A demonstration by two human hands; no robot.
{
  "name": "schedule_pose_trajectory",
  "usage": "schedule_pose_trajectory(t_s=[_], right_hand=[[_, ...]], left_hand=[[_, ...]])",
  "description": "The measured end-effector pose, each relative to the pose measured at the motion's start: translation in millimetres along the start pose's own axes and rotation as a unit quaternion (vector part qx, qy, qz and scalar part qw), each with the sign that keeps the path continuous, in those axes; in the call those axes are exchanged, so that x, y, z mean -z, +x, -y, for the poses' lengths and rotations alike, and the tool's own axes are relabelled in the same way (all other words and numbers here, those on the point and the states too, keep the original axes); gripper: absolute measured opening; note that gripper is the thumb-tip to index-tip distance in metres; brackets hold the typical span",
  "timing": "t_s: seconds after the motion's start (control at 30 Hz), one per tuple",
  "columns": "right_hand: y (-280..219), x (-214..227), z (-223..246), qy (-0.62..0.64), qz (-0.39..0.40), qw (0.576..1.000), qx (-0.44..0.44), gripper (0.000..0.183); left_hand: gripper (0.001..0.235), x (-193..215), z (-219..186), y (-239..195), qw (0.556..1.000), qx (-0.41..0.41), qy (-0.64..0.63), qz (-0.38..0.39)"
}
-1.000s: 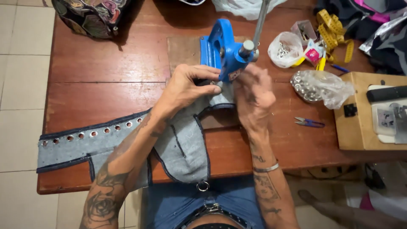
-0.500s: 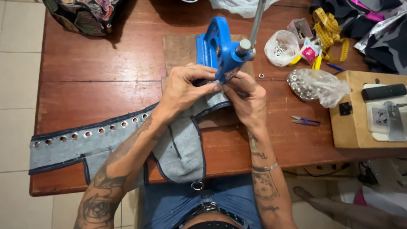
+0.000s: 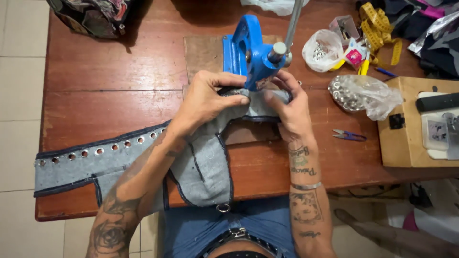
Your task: The person installs metal grommets into a denim fabric belt using a manual grommet press. They repeatedly place grommet components into pre-punched holes, align the fabric under the press, and operate the lever to secure each grommet. The person also uses pliers to adjust the fabric and grommet parts during the process.
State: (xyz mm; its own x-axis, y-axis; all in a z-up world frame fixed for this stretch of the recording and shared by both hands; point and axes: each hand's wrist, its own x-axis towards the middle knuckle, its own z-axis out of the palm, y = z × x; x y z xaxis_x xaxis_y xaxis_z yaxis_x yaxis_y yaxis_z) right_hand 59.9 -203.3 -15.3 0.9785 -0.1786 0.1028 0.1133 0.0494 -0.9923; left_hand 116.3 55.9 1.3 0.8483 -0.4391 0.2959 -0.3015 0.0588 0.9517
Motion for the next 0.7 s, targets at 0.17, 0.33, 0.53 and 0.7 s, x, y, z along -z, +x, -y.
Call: schedule_pose_trajectory(t_s=[0.17,0.33,0.53,0.7], right_hand=[[-1,4,-4,-0.02,0.008,0.997,-0.071,0.039],[1,-3,21,0.005,0.007,0.998,-0.061,0.045],[5,1,9,-0.046,-0.009,0.999,0.007,0.035],[1,2,8,-0.046,-0.039,0.998,-0.021,0.032]], left_hand=[[0.064,3,1,0,0.999,0.041,0.002,-0.014],[0.081,42,-33,-49,0.987,0.06,0.147,-0.027],[0.075,50,-23,-195,0.828,0.057,0.547,-0.112],[0.069,66,-29,-195,0.798,0.159,0.577,-0.071]])
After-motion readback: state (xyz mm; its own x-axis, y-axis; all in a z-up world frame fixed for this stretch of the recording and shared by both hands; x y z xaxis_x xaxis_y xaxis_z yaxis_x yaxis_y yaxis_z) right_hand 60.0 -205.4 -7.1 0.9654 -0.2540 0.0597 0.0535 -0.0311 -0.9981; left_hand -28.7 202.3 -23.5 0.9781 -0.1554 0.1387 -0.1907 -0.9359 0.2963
